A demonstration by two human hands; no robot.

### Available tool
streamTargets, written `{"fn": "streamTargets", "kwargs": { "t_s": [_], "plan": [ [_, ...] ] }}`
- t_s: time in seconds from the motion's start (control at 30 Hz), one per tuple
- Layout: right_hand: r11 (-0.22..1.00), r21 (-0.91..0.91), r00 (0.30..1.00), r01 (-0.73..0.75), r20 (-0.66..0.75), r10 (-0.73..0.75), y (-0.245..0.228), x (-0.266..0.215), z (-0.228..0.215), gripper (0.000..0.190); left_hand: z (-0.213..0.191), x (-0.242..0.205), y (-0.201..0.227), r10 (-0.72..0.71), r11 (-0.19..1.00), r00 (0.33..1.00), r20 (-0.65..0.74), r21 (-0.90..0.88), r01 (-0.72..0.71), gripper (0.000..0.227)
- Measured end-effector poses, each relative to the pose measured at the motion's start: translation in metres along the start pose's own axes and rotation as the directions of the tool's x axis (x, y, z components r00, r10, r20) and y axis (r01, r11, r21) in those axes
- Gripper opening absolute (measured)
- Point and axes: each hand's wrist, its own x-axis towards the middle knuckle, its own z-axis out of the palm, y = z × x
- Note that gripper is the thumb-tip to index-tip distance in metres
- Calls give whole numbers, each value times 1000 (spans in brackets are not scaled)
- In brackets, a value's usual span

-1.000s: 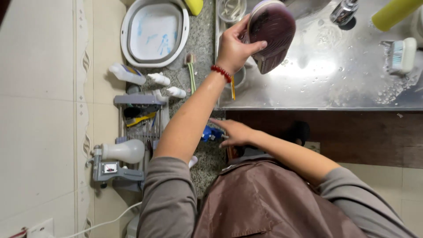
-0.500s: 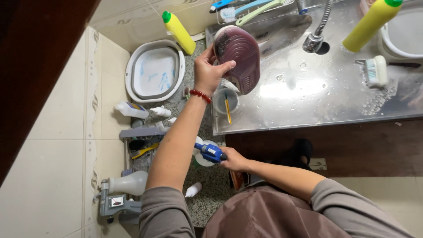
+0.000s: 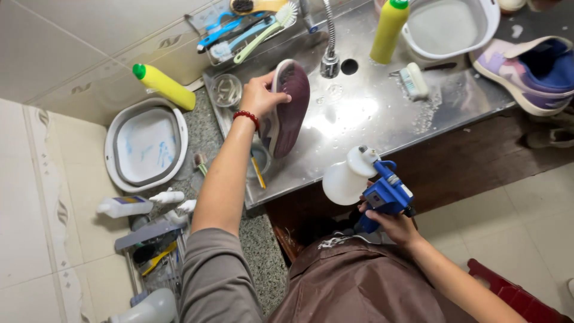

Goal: Cleaning and preparing the sole of a shoe using a spray gun, brushes, and scraping tools at a sink.

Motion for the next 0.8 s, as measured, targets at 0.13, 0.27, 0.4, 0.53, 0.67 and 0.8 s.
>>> {"fn": "streamTargets", "kwargs": {
  "t_s": [0.13, 0.27, 0.4, 0.53, 0.67, 0.8],
  "plan": [
    [995, -38, 990, 95, -106, -98, -34, -4, -17, 69, 62, 33, -35, -6, 987, 959, 285, 158, -41, 47],
    [958, -266, 952, 103, -253, -173, -17, 1, -45, 34, 121, 43, -83, -201, 964, 886, 419, 244, 104, 51],
    [809, -586, 924, 47, -282, -259, -39, 7, -54, 24, 170, 24, -140, -100, 995, 985, 143, 11, 100, 79],
    [780, -618, 933, 93, -218, -285, -67, 12, -59, 27, 143, -40, -56, -360, 863, 922, 145, 428, 270, 97],
    [788, -615, 963, -19, -224, -151, -70, 16, -70, 24, 141, -56, -100, -270, 957, 961, 59, 130, 261, 82],
    [812, -575, 974, -99, -224, -40, -61, 28, -81, 21, 128, -58, -129, -134, 956, 976, 173, -237, 173, 75]
  ]
}}
